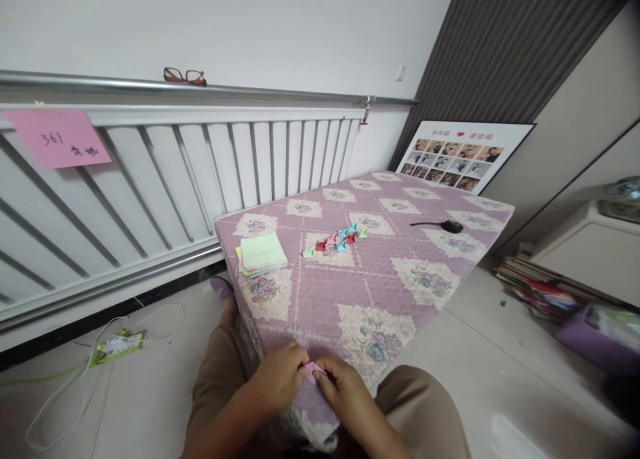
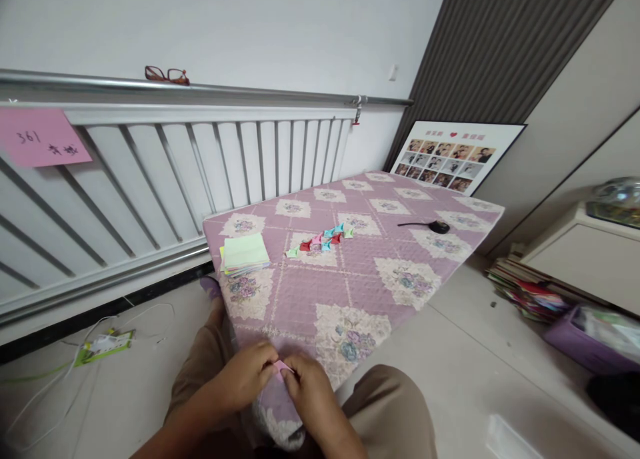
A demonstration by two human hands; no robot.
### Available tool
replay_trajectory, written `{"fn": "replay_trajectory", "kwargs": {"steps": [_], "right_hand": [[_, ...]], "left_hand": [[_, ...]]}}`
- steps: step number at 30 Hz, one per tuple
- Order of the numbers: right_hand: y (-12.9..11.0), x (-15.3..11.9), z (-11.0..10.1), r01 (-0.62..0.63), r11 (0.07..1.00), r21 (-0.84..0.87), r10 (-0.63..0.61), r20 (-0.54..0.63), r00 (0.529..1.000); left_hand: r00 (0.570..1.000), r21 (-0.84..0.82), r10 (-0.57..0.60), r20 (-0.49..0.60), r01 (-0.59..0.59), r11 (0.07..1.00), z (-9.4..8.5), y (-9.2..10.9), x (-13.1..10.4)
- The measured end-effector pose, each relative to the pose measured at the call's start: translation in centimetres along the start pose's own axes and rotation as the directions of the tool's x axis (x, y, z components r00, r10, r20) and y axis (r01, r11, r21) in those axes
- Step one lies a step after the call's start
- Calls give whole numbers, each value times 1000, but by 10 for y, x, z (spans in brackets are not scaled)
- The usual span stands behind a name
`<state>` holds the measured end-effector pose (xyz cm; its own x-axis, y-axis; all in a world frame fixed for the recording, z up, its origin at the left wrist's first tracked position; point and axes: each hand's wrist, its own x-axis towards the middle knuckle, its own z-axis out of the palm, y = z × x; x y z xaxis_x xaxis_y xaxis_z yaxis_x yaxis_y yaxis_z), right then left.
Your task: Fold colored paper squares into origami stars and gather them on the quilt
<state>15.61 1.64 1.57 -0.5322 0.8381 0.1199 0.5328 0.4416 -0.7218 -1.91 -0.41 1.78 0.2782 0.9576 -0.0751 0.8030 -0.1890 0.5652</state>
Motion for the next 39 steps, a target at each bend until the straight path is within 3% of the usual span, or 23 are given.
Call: {"fn": "replay_trajectory", "kwargs": {"steps": [4,9,14,28,32,39], "right_hand": [[-4,0,-4,-54,997,-45,58,79,995],[-1,7,-4,-37,968,-247,42,16,999],[10,12,-4,28,958,-285,-20,31,999],[20,11,0,51,938,-342,-33,59,998],[24,8,4,113,914,-391,-105,41,994],[34,1,14,265,818,-511,-312,-7,950]], "left_hand": [[995,11,-6,98,5,1000,-7,1,4],[991,94,-33,133,20,995,-10,4,15],[988,136,-45,149,25,990,-11,4,24],[997,64,33,71,-38,997,0,-8,16],[998,96,63,15,-64,993,5,-7,9],[978,325,191,-90,-152,933,22,-12,0]]}}
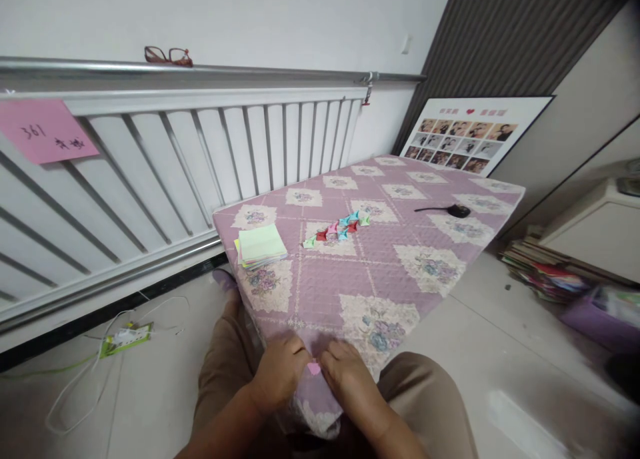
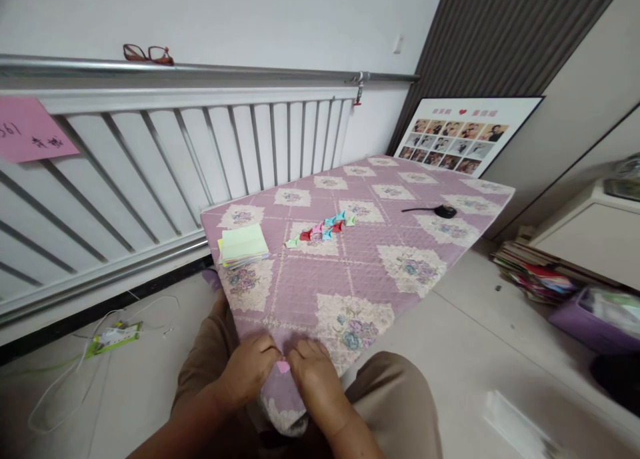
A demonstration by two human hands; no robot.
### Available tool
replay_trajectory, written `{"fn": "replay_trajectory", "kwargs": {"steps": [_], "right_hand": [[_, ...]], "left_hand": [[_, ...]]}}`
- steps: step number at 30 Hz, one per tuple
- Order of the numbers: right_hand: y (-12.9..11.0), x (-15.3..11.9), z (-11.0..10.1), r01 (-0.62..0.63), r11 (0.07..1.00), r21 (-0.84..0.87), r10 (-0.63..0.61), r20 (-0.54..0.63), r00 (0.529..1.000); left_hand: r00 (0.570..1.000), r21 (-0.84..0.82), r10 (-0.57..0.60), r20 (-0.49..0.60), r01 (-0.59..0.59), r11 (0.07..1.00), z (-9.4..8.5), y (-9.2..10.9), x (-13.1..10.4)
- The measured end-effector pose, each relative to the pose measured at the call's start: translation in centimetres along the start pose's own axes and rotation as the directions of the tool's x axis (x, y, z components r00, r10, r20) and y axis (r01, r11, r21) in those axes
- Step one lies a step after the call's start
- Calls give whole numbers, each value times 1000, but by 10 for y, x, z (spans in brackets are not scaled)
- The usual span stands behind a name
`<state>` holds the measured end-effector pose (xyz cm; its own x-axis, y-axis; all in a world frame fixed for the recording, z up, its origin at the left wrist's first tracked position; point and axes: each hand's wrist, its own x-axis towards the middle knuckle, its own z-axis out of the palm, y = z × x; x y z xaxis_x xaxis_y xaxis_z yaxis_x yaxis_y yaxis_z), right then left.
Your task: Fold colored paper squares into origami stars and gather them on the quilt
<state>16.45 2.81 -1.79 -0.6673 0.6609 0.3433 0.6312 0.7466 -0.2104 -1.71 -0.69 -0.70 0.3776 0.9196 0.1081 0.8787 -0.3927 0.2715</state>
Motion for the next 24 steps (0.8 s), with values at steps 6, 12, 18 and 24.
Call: {"fn": "replay_trajectory", "kwargs": {"steps": [6,12,18,24], "right_hand": [[-3,-11,1,53,998,-27,-54,-25,998],[-13,-25,-1,3,998,-65,-6,-50,999],[-22,-28,-10,-78,997,12,79,-45,996],[-24,-17,-9,-183,981,68,185,-34,982]], "left_hand": [[994,115,56,-89,-46,992,12,-3,-9],[993,167,106,-44,-97,981,9,0,-21],[998,223,67,7,-67,972,3,12,-30],[998,287,55,-22,-46,957,10,16,-33]]}}
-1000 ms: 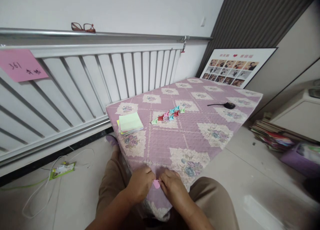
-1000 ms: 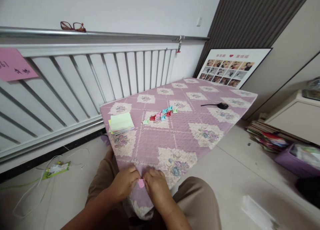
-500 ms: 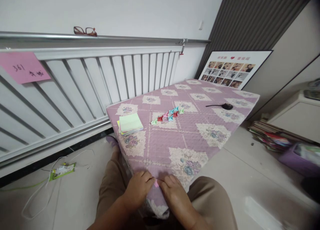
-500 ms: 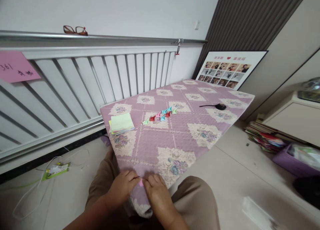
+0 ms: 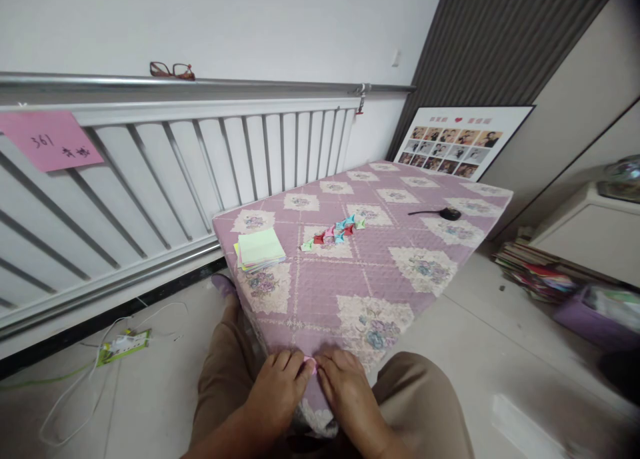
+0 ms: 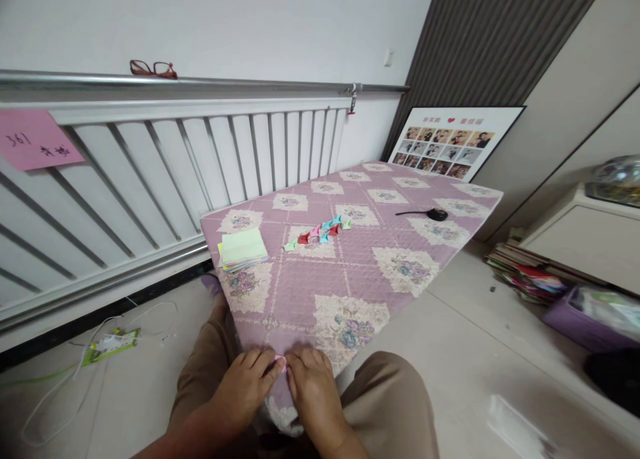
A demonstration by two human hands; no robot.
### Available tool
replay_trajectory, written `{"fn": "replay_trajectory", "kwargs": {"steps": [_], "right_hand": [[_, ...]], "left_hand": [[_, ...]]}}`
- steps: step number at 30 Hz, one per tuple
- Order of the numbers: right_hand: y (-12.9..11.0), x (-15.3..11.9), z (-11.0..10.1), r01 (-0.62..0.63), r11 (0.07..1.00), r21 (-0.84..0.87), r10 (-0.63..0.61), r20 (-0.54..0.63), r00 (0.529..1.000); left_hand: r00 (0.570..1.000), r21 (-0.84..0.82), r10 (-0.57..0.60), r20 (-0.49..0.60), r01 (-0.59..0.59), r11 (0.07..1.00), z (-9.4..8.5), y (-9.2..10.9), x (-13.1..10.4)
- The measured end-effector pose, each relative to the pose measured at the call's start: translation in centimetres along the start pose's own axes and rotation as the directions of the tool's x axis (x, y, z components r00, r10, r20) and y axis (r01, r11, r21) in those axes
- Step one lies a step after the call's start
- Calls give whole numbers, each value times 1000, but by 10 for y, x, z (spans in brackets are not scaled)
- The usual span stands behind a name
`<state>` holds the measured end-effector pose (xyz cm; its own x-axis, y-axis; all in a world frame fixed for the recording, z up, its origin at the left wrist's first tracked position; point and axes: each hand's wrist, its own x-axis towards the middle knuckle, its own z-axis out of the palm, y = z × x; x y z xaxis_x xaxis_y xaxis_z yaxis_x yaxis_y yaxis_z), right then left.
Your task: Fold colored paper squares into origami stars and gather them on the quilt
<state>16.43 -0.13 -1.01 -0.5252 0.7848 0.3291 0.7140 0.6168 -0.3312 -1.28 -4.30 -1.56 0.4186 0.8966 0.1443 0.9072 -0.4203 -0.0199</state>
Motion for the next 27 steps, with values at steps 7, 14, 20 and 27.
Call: {"fn": "replay_trajectory", "kwargs": {"steps": [7,14,20,27], "right_hand": [[-2,-15,8,35,989,-141,-50,-104,993],[1,-15,1,20,992,-122,-31,-90,996],[-1,-6,-4,-81,995,60,83,-34,996],[0,4,-3,-71,986,150,78,-38,996]], "left_hand": [[996,-9,41,-79,-41,999,16,-1,-9],[990,-19,47,-130,-49,999,18,-5,-5],[986,-33,35,-161,-41,999,17,-2,-7],[996,-272,-75,40,83,959,-6,-6,1]]}}
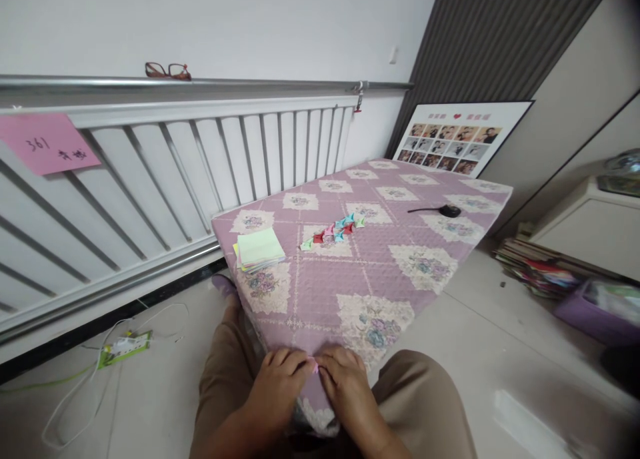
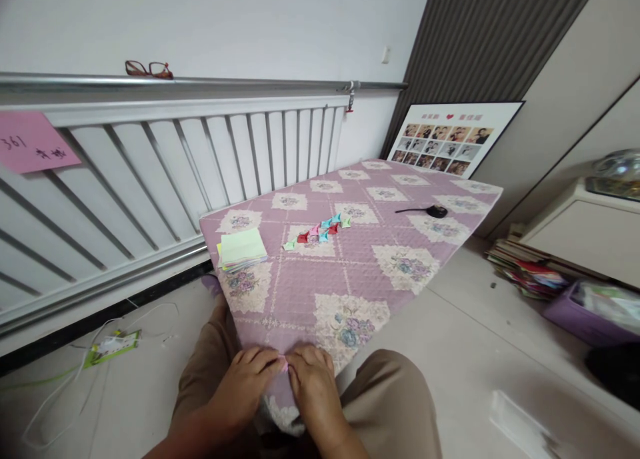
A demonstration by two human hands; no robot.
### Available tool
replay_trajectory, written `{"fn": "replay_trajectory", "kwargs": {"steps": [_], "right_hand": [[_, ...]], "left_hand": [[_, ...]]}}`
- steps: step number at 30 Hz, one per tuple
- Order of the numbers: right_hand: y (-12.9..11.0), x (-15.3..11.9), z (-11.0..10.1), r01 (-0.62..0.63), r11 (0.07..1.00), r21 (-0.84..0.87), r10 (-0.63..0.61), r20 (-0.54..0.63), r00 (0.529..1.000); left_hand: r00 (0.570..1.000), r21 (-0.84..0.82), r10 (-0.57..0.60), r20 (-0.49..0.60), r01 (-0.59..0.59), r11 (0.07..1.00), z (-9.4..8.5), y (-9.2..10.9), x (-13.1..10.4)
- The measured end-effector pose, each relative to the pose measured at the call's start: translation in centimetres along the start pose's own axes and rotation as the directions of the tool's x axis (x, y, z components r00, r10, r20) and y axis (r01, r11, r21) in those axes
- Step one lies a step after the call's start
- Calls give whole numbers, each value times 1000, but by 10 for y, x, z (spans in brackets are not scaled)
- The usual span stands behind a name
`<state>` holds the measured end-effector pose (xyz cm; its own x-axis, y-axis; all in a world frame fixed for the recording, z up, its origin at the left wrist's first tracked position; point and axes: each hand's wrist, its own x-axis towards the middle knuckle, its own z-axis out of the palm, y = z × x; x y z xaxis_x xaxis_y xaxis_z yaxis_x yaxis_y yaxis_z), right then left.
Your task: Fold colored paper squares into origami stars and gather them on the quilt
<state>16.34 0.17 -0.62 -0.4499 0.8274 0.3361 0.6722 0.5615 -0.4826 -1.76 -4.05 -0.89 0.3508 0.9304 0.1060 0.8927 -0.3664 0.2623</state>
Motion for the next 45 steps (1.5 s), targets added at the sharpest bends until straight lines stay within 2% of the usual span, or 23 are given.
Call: {"fn": "replay_trajectory", "kwargs": {"steps": [4,10,16,23,26,33,38,45], "right_hand": [[4,1,0,31,999,-25,-31,9,999],[3,3,2,-2,1000,1,2,30,1000],[5,3,5,-36,999,-20,36,-20,999],[10,1,-2,37,999,5,-37,55,998],[9,1,1,28,999,-29,-27,25,999],[3,3,6,-8,999,-37,6,-57,998],[1,3,7,-36,996,-80,34,-29,999],[1,10,6,-16,982,-187,22,26,999]], "left_hand": [[995,-129,-94,44,99,987,-12,0,10],[987,-271,-160,1,154,950,-13,0,24],[985,-251,-169,-20,159,955,-13,1,31],[986,-246,-155,58,165,955,-20,-3,40],[986,-255,-146,80,162,953,-21,-4,43],[984,-264,-170,51,178,948,-18,-6,39],[994,-263,-95,49,104,959,-19,-6,34],[986,-153,-146,80,157,976,-17,1,35]]}}
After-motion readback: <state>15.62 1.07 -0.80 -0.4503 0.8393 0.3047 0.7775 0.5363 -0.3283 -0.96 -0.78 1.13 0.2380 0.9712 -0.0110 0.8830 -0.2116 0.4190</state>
